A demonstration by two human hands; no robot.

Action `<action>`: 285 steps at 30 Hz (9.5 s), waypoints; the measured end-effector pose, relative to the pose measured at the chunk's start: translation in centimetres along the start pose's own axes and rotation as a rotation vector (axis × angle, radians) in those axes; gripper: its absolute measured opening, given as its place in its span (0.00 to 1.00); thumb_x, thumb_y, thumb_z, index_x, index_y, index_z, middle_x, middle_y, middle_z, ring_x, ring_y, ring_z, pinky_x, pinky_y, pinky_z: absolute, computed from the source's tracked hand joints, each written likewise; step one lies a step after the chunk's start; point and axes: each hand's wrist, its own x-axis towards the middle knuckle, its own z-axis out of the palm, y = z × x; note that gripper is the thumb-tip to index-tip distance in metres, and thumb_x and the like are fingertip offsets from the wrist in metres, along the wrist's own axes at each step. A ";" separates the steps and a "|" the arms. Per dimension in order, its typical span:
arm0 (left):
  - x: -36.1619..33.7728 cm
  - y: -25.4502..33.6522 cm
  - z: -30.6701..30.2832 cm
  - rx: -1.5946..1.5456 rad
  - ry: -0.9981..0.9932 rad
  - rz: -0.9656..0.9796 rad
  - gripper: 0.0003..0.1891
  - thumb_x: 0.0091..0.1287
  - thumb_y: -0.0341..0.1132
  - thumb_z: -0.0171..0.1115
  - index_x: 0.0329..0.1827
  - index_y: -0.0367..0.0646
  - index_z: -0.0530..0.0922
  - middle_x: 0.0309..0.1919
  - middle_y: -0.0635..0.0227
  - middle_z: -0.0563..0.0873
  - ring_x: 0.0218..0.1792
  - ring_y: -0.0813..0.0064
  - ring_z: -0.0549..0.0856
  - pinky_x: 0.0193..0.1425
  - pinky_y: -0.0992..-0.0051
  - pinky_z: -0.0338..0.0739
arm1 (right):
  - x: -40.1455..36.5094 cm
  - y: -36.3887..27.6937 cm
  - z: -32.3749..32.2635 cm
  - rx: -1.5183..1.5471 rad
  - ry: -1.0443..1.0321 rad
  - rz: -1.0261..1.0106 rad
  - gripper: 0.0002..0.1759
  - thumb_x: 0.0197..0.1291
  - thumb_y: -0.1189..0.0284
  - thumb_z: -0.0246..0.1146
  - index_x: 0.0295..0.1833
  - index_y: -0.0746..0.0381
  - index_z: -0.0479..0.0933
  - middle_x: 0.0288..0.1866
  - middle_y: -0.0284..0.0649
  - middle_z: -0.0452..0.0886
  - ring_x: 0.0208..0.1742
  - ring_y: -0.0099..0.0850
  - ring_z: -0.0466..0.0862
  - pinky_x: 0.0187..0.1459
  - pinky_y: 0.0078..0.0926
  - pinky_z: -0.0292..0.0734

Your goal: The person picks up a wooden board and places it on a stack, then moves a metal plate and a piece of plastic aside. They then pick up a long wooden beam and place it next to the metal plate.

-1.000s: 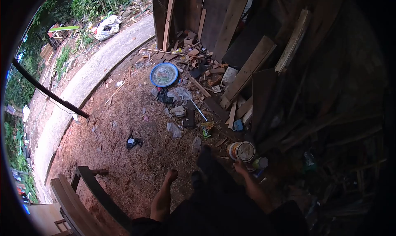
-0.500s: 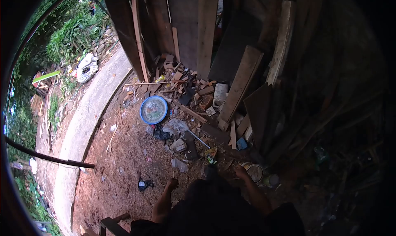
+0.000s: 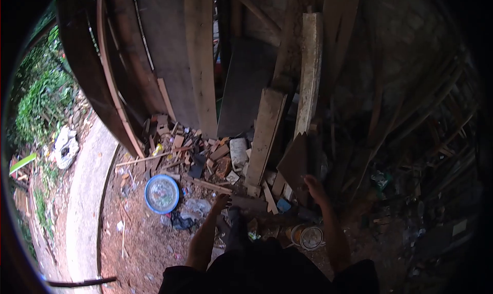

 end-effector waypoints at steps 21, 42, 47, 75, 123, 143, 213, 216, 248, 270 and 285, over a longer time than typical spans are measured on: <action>22.9 36.2 9.8 0.537 -0.047 0.705 0.13 0.63 0.40 0.51 0.44 0.41 0.72 0.33 0.61 0.80 0.34 0.69 0.81 0.37 0.73 0.73 | 39.6 -14.0 3.2 -0.897 0.140 -0.032 0.25 0.61 0.67 0.49 0.63 0.61 0.55 0.63 0.46 0.57 0.63 0.43 0.60 0.59 0.39 0.62; 30.9 39.2 14.7 0.393 0.186 0.638 0.22 0.62 0.45 0.49 0.49 0.34 0.70 0.42 0.52 0.78 0.46 0.62 0.76 0.50 0.71 0.68 | 37.2 -12.6 4.7 -0.605 0.069 -0.454 0.22 0.45 0.80 0.63 0.47 0.66 0.64 0.48 0.51 0.66 0.50 0.49 0.69 0.48 0.39 0.66; 29.8 33.8 11.0 -0.011 -0.077 0.466 0.18 0.62 0.41 0.48 0.45 0.35 0.73 0.39 0.64 0.79 0.43 0.74 0.75 0.51 0.78 0.65 | 31.6 -15.0 6.7 -0.553 -0.012 -0.423 0.25 0.47 0.75 0.64 0.51 0.63 0.63 0.50 0.48 0.66 0.54 0.47 0.67 0.52 0.39 0.64; 9.9 23.8 -1.2 0.862 -0.235 0.963 0.38 0.49 0.47 0.67 0.56 0.34 0.60 0.47 0.48 0.76 0.48 0.55 0.76 0.49 0.65 0.70 | 11.7 -10.5 20.4 -0.408 0.055 -0.305 0.28 0.54 0.66 0.57 0.57 0.67 0.58 0.52 0.55 0.65 0.55 0.51 0.66 0.55 0.39 0.60; -45.0 -1.1 46.3 0.066 -1.068 0.997 0.34 0.60 0.61 0.46 0.43 0.30 0.71 0.33 0.63 0.77 0.35 0.71 0.74 0.39 0.70 0.68 | -59.0 -16.6 -0.8 -0.002 1.676 -0.244 0.32 0.52 0.51 0.59 0.52 0.67 0.67 0.34 0.46 0.78 0.36 0.30 0.78 0.37 0.29 0.72; -54.6 -14.3 83.0 0.001 -1.494 0.758 0.32 0.57 0.63 0.49 0.36 0.35 0.71 0.25 0.73 0.72 0.29 0.83 0.69 0.31 0.79 0.65 | -74.8 -3.7 -30.7 -0.318 2.067 -0.149 0.32 0.54 0.50 0.56 0.49 0.69 0.69 0.36 0.46 0.78 0.39 0.31 0.77 0.40 0.30 0.71; -76.1 -53.5 220.5 0.149 -1.288 1.012 0.39 0.58 0.67 0.41 0.49 0.34 0.69 0.32 0.53 0.79 0.36 0.64 0.79 0.38 0.67 0.71 | -125.1 37.9 -164.5 -0.315 1.842 -0.340 0.28 0.54 0.53 0.57 0.49 0.68 0.69 0.40 0.45 0.77 0.43 0.30 0.75 0.44 0.28 0.68; -75.5 -55.3 225.9 0.219 -1.280 1.019 0.37 0.59 0.65 0.41 0.49 0.33 0.69 0.32 0.53 0.79 0.35 0.62 0.79 0.38 0.68 0.71 | -126.6 39.1 -169.2 -0.302 1.805 -0.330 0.30 0.54 0.53 0.58 0.50 0.69 0.68 0.40 0.44 0.77 0.43 0.29 0.75 0.44 0.27 0.68; -78.3 -73.3 277.0 0.371 -1.370 0.979 0.40 0.59 0.64 0.42 0.47 0.25 0.66 0.18 0.63 0.73 0.19 0.74 0.73 0.23 0.74 0.67 | -142.7 60.0 -215.7 -0.142 1.806 -0.035 0.43 0.50 0.43 0.56 0.53 0.74 0.64 0.44 0.50 0.76 0.46 0.35 0.74 0.49 0.30 0.67; -75.6 -104.2 291.9 0.630 -1.611 0.723 0.43 0.55 0.69 0.39 0.53 0.32 0.63 0.33 0.54 0.79 0.35 0.60 0.80 0.38 0.66 0.72 | -158.8 85.3 -225.8 -0.055 1.682 0.292 0.34 0.52 0.58 0.62 0.58 0.68 0.60 0.45 0.48 0.75 0.46 0.39 0.75 0.49 0.31 0.67; -75.3 -107.8 305.0 0.924 -1.522 0.676 0.19 0.66 0.43 0.47 0.51 0.36 0.67 0.42 0.52 0.70 0.45 0.57 0.71 0.51 0.67 0.65 | -160.1 95.6 -237.7 0.078 1.809 0.615 0.38 0.57 0.49 0.49 0.62 0.69 0.57 0.57 0.55 0.67 0.61 0.44 0.65 0.60 0.33 0.57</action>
